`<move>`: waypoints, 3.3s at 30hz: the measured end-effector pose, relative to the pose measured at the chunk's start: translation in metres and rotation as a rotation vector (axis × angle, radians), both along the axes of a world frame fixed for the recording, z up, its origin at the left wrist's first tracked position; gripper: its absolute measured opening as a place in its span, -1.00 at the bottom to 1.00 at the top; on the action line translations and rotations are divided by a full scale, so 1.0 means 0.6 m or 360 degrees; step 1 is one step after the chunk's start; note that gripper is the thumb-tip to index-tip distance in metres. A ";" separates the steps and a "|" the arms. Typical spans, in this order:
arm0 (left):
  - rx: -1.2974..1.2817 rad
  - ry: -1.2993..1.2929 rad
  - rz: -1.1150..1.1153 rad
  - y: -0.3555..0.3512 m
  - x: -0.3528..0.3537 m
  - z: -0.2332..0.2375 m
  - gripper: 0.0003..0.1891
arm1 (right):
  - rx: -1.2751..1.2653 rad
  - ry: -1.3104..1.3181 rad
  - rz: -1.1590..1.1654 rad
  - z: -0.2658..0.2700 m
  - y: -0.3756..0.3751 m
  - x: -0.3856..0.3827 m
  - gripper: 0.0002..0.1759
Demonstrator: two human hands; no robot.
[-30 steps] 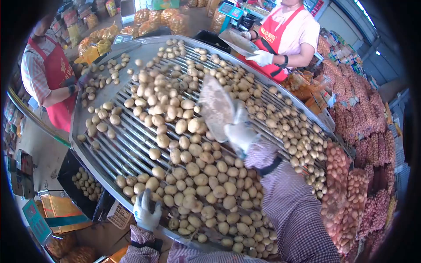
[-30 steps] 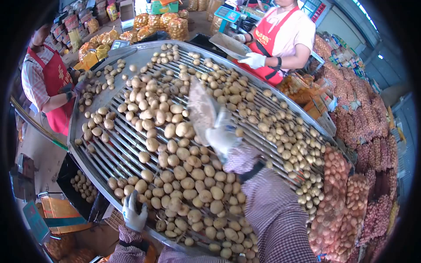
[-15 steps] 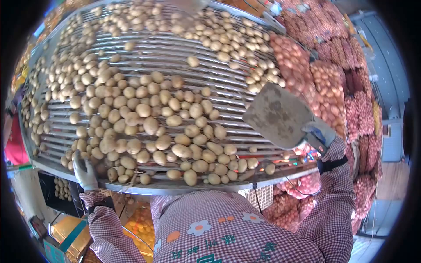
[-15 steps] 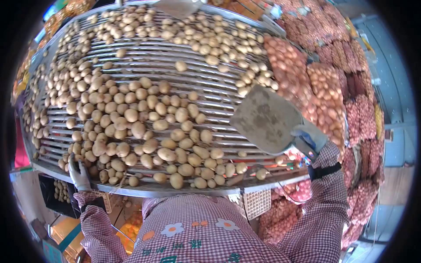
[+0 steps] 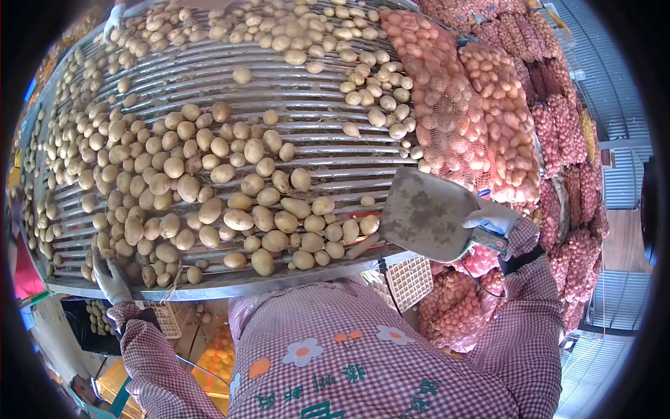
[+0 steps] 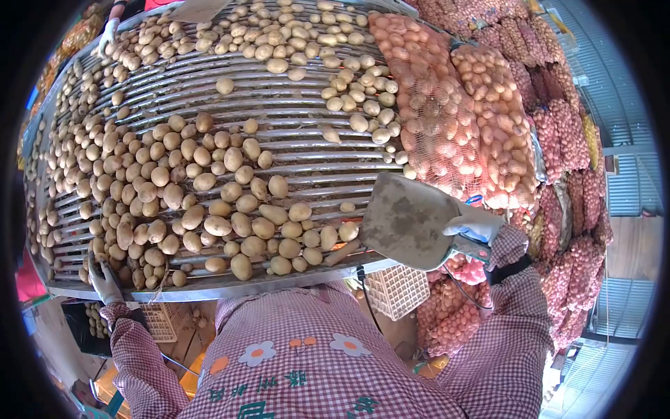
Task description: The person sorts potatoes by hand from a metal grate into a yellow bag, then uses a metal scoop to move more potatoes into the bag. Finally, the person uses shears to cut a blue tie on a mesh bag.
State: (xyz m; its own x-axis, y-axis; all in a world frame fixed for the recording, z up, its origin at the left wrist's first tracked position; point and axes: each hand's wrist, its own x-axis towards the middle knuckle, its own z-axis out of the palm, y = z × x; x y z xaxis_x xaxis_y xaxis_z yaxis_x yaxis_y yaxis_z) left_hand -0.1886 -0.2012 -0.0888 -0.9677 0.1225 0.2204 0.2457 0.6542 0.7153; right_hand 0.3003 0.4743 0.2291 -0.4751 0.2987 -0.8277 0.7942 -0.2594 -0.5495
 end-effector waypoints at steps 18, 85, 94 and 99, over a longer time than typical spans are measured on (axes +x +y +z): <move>0.0244 0.0036 0.0016 0.033 0.032 0.026 -0.46 | -0.0122 -0.0157 0.0608 -0.093 -0.185 -0.212 -0.67; -0.0157 0.0122 -0.0101 -0.070 -0.017 0.118 -0.40 | 0.0703 0.1192 0.0744 -0.189 -0.632 -0.925 -0.12; -0.0394 0.0194 -0.0163 -0.056 -0.022 0.110 -0.39 | 0.1430 0.1122 -0.0834 -0.226 -0.359 -0.418 -0.11; -0.0456 0.0084 -0.0209 -0.059 -0.021 0.101 -0.37 | 0.1954 0.0736 -0.1077 -0.308 -0.362 -0.271 -0.04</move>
